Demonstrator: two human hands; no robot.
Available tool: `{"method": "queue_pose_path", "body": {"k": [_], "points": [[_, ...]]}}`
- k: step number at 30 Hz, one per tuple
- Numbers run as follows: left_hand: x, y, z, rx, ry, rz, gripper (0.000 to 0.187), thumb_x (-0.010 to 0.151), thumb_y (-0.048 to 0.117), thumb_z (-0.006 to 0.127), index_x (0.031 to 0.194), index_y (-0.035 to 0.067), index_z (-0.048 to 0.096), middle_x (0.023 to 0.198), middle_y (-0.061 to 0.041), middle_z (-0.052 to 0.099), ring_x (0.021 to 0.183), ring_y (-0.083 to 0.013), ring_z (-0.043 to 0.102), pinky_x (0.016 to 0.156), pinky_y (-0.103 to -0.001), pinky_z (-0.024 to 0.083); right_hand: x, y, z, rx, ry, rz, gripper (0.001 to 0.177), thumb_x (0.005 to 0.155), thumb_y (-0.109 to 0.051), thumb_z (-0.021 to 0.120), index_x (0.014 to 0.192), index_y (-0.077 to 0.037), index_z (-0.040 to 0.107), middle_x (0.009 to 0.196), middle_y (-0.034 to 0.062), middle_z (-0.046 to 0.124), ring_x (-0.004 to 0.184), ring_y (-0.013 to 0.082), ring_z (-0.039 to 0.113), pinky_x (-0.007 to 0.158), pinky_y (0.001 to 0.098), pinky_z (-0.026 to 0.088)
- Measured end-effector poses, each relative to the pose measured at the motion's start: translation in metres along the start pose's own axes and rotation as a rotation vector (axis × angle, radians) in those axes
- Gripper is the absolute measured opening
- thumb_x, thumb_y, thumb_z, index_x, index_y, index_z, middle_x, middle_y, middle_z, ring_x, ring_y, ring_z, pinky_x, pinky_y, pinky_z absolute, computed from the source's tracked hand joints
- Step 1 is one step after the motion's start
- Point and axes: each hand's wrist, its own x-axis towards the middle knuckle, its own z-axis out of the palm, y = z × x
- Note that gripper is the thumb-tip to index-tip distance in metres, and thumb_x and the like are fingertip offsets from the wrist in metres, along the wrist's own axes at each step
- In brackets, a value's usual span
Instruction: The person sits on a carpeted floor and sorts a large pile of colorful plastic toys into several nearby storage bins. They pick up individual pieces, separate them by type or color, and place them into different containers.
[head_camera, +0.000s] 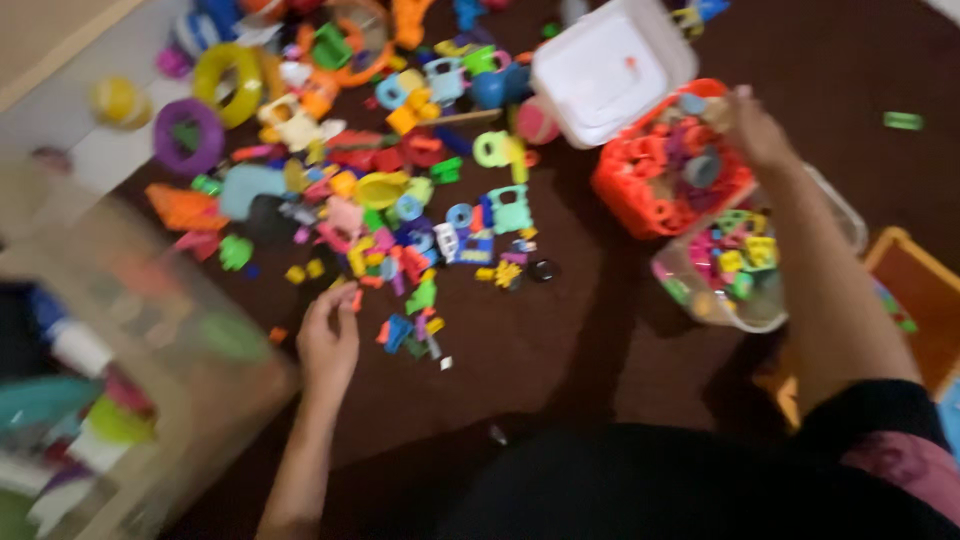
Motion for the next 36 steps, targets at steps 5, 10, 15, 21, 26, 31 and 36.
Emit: {"method": "queue_pose_path", "body": {"k": [5,10,15,21,26,31,36], "points": [[-0.003,-0.089,0.005,0.138,0.163,-0.21,0.046,0.095,-0.003,0.047,0.139,0.007,0.059,0.131,-0.018,0.066,0.124,-0.0312,0.06,0.11,-0.042,0.045,-0.016,-0.034,0.022,-0.285,0.332,-0.529,0.047,0.126,-0.035,0.035,0.114,0.003,0.059,0.11,0.0257,0.059,0.102,0.0425,0.057,0.091,0.0546,0.043],[-0.013,-0.133,0.018,0.229,0.36,-0.27,0.06,0.095,0.002,0.055,0.152,-0.002,0.04,0.15,-0.035,0.039,0.139,-0.0467,0.041,0.117,-0.05,0.035,-0.09,-0.122,0.097,0.149,0.24,-0.695,0.037,0.121,-0.019,0.046,0.148,0.005,0.053,0.137,0.0268,0.05,0.127,0.0379,0.055,0.111,0.0465,0.045],[-0.005,-0.114,0.044,0.51,0.409,-0.223,0.077,0.083,0.019,0.077,0.146,-0.003,0.039,0.147,-0.037,0.033,0.131,-0.0537,0.034,0.109,-0.06,0.029,-0.157,-0.186,0.186,0.088,0.136,-0.696,0.041,0.117,-0.027,0.047,0.143,0.003,0.056,0.146,0.0258,0.053,0.137,0.0407,0.049,0.119,0.048,0.035],[0.026,-0.093,0.038,0.346,0.263,-0.166,0.078,0.08,0.01,0.077,0.151,0.004,0.046,0.137,-0.027,0.041,0.124,-0.0464,0.039,0.108,-0.056,0.037,-0.212,-0.21,0.236,0.418,-0.134,-0.419,0.041,0.109,-0.03,0.048,0.141,-0.005,0.053,0.146,0.0156,0.046,0.131,0.0282,0.052,0.102,0.0419,0.051],[0.044,-0.1,0.063,0.15,0.105,0.02,0.057,0.084,0.005,0.071,0.137,-0.002,0.055,0.125,-0.026,0.057,0.117,-0.0459,0.052,0.104,-0.054,0.043,-0.225,-0.213,0.245,0.459,-0.203,-0.349,0.039,0.109,-0.027,0.051,0.143,-0.007,0.053,0.14,0.0105,0.052,0.118,0.0201,0.058,0.092,0.0333,0.056],[0.018,-0.059,0.112,0.057,-0.194,0.109,0.04,0.082,0.009,0.075,0.117,-0.004,0.06,0.111,-0.024,0.061,0.106,-0.0435,0.06,0.093,-0.049,0.049,-0.235,-0.225,0.27,0.346,-0.107,-0.472,0.039,0.108,-0.022,0.059,0.143,-0.006,0.055,0.13,0.0091,0.064,0.115,0.019,0.063,0.099,0.0332,0.051],[0.001,0.0,0.107,-0.201,-0.26,0.157,0.049,0.079,0.006,0.074,0.126,0.002,0.061,0.119,-0.019,0.062,0.108,-0.0393,0.063,0.089,-0.044,0.054,-0.249,-0.235,0.279,0.404,-0.27,-0.503,0.037,0.099,-0.02,0.068,0.131,-0.004,0.061,0.123,0.0133,0.064,0.111,0.0227,0.062,0.095,0.0334,0.051]]}}
